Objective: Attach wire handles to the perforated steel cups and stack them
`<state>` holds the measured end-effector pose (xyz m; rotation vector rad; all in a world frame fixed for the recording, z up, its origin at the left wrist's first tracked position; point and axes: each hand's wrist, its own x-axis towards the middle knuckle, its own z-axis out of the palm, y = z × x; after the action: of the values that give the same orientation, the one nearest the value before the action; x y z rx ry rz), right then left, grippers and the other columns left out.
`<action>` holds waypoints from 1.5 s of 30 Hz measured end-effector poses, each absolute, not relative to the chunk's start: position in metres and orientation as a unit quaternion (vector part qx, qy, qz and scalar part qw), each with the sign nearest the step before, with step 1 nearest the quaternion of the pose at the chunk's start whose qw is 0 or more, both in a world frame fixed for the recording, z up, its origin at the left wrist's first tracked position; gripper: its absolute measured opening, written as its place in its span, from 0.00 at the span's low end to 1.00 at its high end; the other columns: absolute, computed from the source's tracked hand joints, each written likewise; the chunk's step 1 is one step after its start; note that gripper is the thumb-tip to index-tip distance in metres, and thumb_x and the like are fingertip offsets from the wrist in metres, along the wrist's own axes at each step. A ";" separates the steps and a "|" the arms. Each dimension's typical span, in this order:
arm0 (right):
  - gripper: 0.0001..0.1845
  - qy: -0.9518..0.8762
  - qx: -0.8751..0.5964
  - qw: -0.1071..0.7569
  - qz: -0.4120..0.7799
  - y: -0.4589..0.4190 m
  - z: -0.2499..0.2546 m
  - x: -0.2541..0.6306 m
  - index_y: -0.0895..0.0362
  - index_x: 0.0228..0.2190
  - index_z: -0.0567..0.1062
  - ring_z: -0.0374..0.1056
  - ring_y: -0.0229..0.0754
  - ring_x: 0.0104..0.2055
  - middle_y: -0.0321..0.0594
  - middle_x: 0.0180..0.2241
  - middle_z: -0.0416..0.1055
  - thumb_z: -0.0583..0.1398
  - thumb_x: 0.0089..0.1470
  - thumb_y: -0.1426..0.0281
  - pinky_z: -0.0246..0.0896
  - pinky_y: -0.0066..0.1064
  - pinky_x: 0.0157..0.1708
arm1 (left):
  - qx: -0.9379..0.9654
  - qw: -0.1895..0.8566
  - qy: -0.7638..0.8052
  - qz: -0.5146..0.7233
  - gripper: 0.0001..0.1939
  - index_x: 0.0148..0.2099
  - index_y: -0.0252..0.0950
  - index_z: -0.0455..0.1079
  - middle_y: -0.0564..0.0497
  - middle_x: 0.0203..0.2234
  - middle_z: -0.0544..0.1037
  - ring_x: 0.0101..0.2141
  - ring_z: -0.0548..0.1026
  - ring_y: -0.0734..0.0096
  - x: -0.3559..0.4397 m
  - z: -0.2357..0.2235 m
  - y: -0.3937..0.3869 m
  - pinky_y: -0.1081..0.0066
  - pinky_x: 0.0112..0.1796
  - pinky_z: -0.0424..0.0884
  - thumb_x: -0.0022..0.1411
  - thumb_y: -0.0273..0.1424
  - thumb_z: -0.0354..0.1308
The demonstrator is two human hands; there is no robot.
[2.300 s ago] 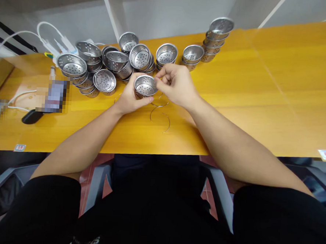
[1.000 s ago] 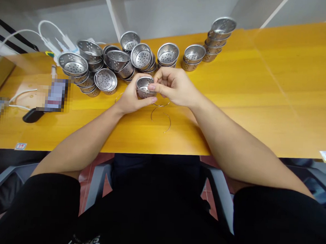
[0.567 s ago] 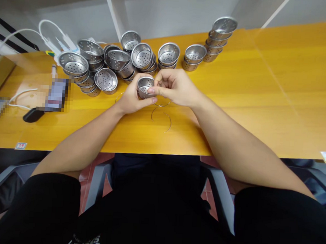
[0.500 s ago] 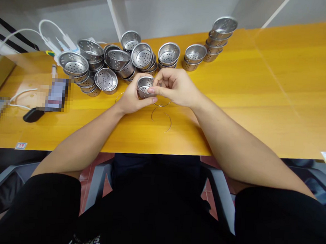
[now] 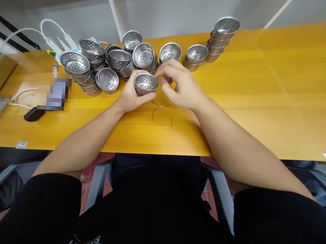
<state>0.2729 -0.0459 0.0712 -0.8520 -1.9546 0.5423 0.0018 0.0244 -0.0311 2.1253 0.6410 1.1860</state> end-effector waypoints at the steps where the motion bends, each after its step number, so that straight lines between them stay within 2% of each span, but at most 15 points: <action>1: 0.10 -0.793 -0.347 0.450 0.220 -0.045 0.070 0.273 0.40 0.49 0.93 0.84 0.74 0.64 0.50 0.61 0.89 0.79 0.70 0.54 0.89 0.68 0.61 | 0.802 0.307 0.245 0.450 0.58 0.81 0.48 0.60 0.42 0.69 0.80 0.66 0.87 0.49 0.002 -0.032 0.025 0.39 0.74 0.85 0.69 0.78 0.76; 6: 0.08 -0.807 -0.332 0.427 0.238 -0.043 0.068 0.273 0.40 0.49 0.93 0.83 0.72 0.63 0.49 0.64 0.88 0.77 0.71 0.55 0.86 0.70 0.65 | 0.801 0.313 0.228 0.456 0.59 0.81 0.49 0.59 0.42 0.68 0.80 0.66 0.87 0.48 0.003 -0.034 0.027 0.38 0.75 0.84 0.69 0.78 0.76; 10: 0.10 -0.821 -0.315 0.406 0.251 -0.041 0.063 0.271 0.43 0.50 0.94 0.82 0.72 0.67 0.50 0.64 0.86 0.77 0.70 0.56 0.85 0.68 0.67 | 0.803 0.308 0.224 0.459 0.57 0.83 0.49 0.58 0.42 0.70 0.80 0.68 0.87 0.48 0.002 -0.036 0.026 0.37 0.77 0.84 0.72 0.75 0.76; 18: 0.21 -0.849 -0.268 0.379 0.250 -0.033 0.045 0.272 0.39 0.62 0.96 0.78 0.72 0.73 0.50 0.69 0.81 0.78 0.70 0.56 0.83 0.68 0.73 | 0.805 0.311 0.209 0.461 0.52 0.82 0.49 0.59 0.42 0.70 0.79 0.68 0.86 0.49 0.000 -0.033 0.020 0.39 0.75 0.85 0.76 0.71 0.75; 24: 0.23 -0.846 -0.275 0.385 0.245 -0.034 0.047 0.272 0.41 0.62 0.96 0.78 0.71 0.72 0.51 0.69 0.81 0.79 0.69 0.54 0.86 0.64 0.70 | 0.803 0.323 0.217 0.451 0.56 0.87 0.50 0.55 0.41 0.71 0.78 0.69 0.86 0.46 0.002 -0.038 0.021 0.36 0.76 0.84 0.76 0.71 0.75; 26: 0.23 -0.835 -0.283 0.396 0.257 -0.035 0.051 0.272 0.42 0.60 0.95 0.79 0.70 0.70 0.51 0.67 0.82 0.80 0.68 0.50 0.87 0.62 0.66 | 0.806 0.316 0.215 0.453 0.58 0.89 0.51 0.51 0.40 0.73 0.77 0.72 0.85 0.45 0.003 -0.043 0.027 0.35 0.78 0.82 0.76 0.72 0.73; 30: 0.26 -0.791 -0.334 0.417 0.298 -0.039 0.061 0.273 0.39 0.57 0.92 0.82 0.66 0.60 0.48 0.59 0.86 0.83 0.66 0.42 0.86 0.61 0.61 | 0.814 0.296 0.237 0.440 0.65 0.91 0.52 0.47 0.36 0.79 0.74 0.76 0.82 0.41 0.002 -0.049 0.036 0.34 0.80 0.80 0.73 0.77 0.72; 34: 0.32 -0.779 -0.341 0.426 0.308 -0.039 0.064 0.275 0.39 0.55 0.89 0.82 0.61 0.50 0.46 0.57 0.86 0.84 0.63 0.34 0.85 0.63 0.59 | 0.809 0.295 0.244 0.446 0.64 0.92 0.51 0.48 0.34 0.80 0.74 0.78 0.81 0.40 0.001 -0.048 0.037 0.33 0.80 0.80 0.74 0.77 0.72; 37: 0.32 -0.791 -0.332 0.416 0.301 -0.038 0.062 0.275 0.41 0.51 0.89 0.81 0.58 0.46 0.47 0.57 0.85 0.81 0.65 0.31 0.85 0.64 0.57 | 0.796 0.306 0.245 0.461 0.63 0.89 0.51 0.53 0.36 0.78 0.75 0.77 0.82 0.39 0.003 -0.045 0.035 0.31 0.81 0.79 0.72 0.76 0.75; 41: 0.32 -0.790 -0.323 0.433 0.290 -0.033 0.060 0.279 0.39 0.49 0.90 0.79 0.62 0.52 0.47 0.56 0.87 0.83 0.64 0.29 0.83 0.63 0.58 | 0.781 0.340 0.250 0.460 0.65 0.89 0.52 0.54 0.35 0.79 0.75 0.77 0.83 0.40 0.007 -0.039 0.032 0.29 0.79 0.82 0.69 0.79 0.75; 43: 0.30 -0.783 -0.326 0.462 0.259 -0.029 0.062 0.283 0.37 0.49 0.89 0.78 0.67 0.59 0.49 0.55 0.87 0.84 0.64 0.30 0.82 0.64 0.60 | 0.780 0.363 0.255 0.442 0.64 0.91 0.53 0.52 0.33 0.82 0.73 0.75 0.84 0.41 0.007 -0.036 0.030 0.33 0.73 0.88 0.71 0.78 0.74; 45: 0.28 -0.770 -0.344 0.497 0.203 -0.026 0.066 0.290 0.37 0.50 0.89 0.75 0.71 0.65 0.50 0.56 0.87 0.82 0.67 0.32 0.80 0.66 0.64 | 0.767 0.382 0.271 0.438 0.61 0.90 0.54 0.54 0.31 0.83 0.74 0.71 0.86 0.44 0.006 -0.034 0.027 0.40 0.65 0.93 0.73 0.73 0.76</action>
<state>0.2902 -0.0263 0.0662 -0.8343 -1.8660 0.4907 0.0064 0.0267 -0.0340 1.9560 0.6910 1.1182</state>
